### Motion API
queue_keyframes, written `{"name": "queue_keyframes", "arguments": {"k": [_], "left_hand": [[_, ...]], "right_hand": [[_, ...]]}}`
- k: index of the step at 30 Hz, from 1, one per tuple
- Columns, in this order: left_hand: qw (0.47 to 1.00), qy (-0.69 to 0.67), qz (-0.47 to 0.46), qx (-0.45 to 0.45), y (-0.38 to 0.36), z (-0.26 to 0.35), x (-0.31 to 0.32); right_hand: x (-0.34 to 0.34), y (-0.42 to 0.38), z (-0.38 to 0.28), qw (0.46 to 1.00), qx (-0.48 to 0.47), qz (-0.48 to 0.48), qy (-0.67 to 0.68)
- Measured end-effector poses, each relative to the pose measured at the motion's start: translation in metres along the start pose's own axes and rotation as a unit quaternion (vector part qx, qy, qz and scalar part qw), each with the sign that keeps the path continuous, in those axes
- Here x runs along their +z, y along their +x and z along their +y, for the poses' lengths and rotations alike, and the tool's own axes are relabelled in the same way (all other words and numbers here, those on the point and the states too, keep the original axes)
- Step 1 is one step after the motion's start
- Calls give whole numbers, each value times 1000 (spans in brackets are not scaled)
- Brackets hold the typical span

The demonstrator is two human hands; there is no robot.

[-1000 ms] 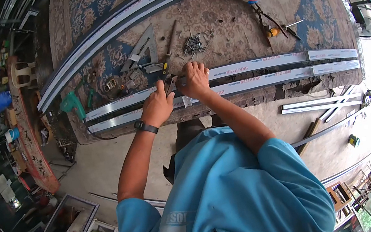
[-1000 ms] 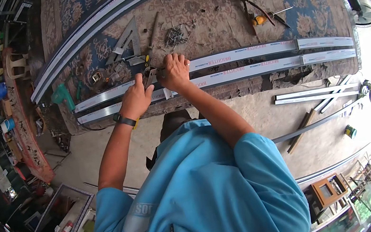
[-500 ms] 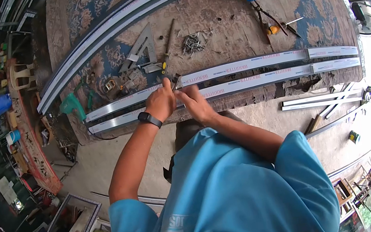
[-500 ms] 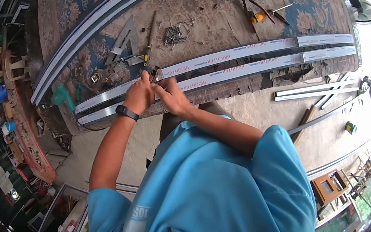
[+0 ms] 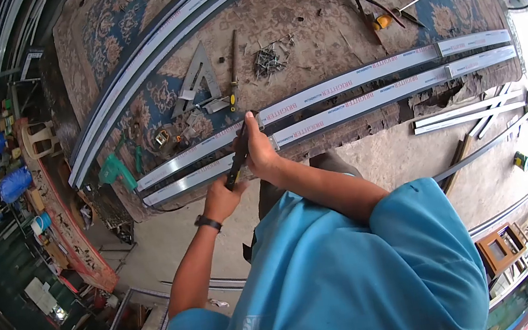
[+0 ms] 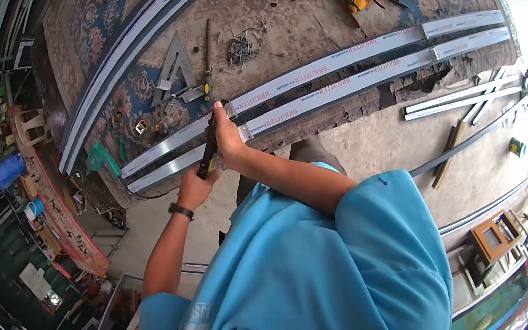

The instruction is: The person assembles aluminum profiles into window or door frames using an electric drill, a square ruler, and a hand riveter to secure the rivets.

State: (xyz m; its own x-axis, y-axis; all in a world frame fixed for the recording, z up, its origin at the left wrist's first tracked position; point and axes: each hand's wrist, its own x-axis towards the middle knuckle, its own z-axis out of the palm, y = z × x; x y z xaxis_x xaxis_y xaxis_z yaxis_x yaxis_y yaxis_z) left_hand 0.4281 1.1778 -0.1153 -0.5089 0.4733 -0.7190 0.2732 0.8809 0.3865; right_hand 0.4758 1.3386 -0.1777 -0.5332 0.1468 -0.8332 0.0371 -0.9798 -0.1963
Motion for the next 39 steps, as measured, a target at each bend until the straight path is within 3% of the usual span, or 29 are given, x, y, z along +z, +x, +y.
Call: {"name": "queue_keyframes", "arguments": {"k": [4,5,7,10,13,14,17,20,21,23,25,26,28,30,32,36,37,38,39], "left_hand": [[983,129,45,125,5,-2,-13],[998,14,-35,60,-3,10,-31],[956,-210,-192,-75,-34,89,-103],[960,-251,-106,70,-25,49,-91],[991,-33,-80,106,2,21,-43],[989,-42,-138,20,2,24,-38],[999,33,-25,5,16,-5,-4],[987,134,-9,92,15,-1,-28],[981,156,-84,78,8,26,-58],[978,-154,-140,6,-17,72,-116],[966,-235,-96,51,-20,61,-114],[978,-159,-28,133,-9,23,-85],[987,-79,-28,134,12,-23,-46],[987,-74,-145,-4,16,-12,-29],[995,-25,-92,-22,12,-5,-15],[989,130,-31,62,11,15,-41],[984,129,-83,87,7,29,-65],[981,-120,-149,-18,-8,62,-93],[958,-247,-144,-10,-14,71,-109]], "right_hand": [[5,-3,-4,998,20,-8,54],[4,-3,-3,997,29,-14,69],[10,-10,-7,996,6,-14,83],[3,3,0,996,9,-19,92],[6,3,-6,997,28,-13,78],[7,-3,-6,997,37,-2,74],[3,5,2,995,25,-16,90],[7,4,-2,996,17,-10,91],[8,2,-2,996,10,-6,90],[14,3,1,993,1,-4,122],[14,-3,-5,995,-16,6,103],[13,-2,-7,994,-11,-1,105],[12,3,-3,993,2,-13,117],[8,9,-3,993,10,-26,115],[1,7,4,993,21,-19,111],[7,7,-3,996,16,-2,87],[7,4,-1,997,16,3,81],[9,0,1,995,6,6,95],[13,0,0,994,-7,5,106]]}}
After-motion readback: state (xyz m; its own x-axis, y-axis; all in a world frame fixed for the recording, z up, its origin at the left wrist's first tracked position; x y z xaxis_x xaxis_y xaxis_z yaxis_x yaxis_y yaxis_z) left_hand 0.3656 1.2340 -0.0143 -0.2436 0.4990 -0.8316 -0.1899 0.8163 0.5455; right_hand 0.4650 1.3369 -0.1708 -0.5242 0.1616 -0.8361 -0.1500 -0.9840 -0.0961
